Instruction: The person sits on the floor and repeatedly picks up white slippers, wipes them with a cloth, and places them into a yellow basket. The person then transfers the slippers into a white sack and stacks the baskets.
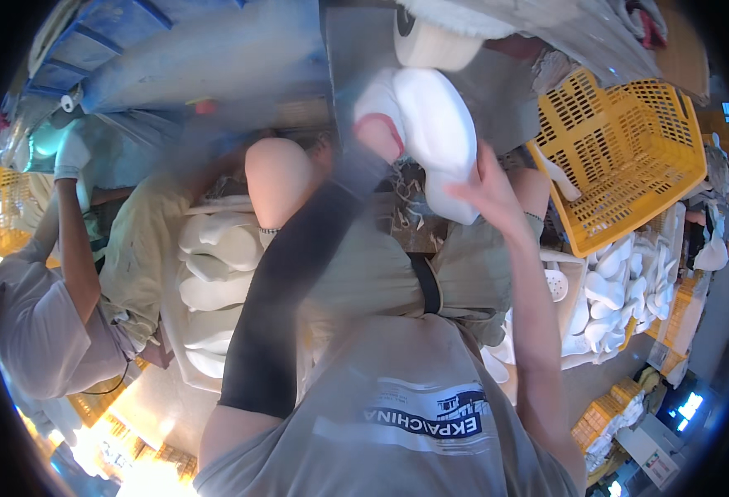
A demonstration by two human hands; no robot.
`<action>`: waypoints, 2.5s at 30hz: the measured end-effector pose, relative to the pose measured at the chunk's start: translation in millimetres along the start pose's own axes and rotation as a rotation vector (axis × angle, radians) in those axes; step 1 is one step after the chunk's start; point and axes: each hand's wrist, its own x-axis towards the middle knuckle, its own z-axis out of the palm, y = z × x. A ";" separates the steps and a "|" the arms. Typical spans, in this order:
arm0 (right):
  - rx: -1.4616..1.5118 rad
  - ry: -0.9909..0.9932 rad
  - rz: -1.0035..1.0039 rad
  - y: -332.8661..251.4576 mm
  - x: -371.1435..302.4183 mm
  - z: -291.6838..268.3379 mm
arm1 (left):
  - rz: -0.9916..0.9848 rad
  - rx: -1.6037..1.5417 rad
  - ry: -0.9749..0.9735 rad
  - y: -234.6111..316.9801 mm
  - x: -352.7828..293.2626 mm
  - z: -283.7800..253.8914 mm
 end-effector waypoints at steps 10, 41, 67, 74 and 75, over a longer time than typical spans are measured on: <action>0.198 0.018 0.170 -65.5 44.7 31.0 | -0.182 -0.542 -0.537 56.6 25.3 15.8; -0.075 -0.199 0.227 29.3 -29.0 -157.5 | 0.008 1.286 0.371 -78.5 -13.3 134.4; -0.360 0.009 0.010 -72.8 30.9 31.6 | -0.501 -0.536 -0.097 48.7 0.6 -8.3; -0.187 -0.220 0.136 -57.0 -81.6 -109.3 | -0.474 -0.288 -0.161 -33.5 -50.4 110.5; -0.248 -0.056 0.119 -57.9 -79.0 -156.4 | -0.487 -0.210 -0.062 -74.0 -56.4 138.7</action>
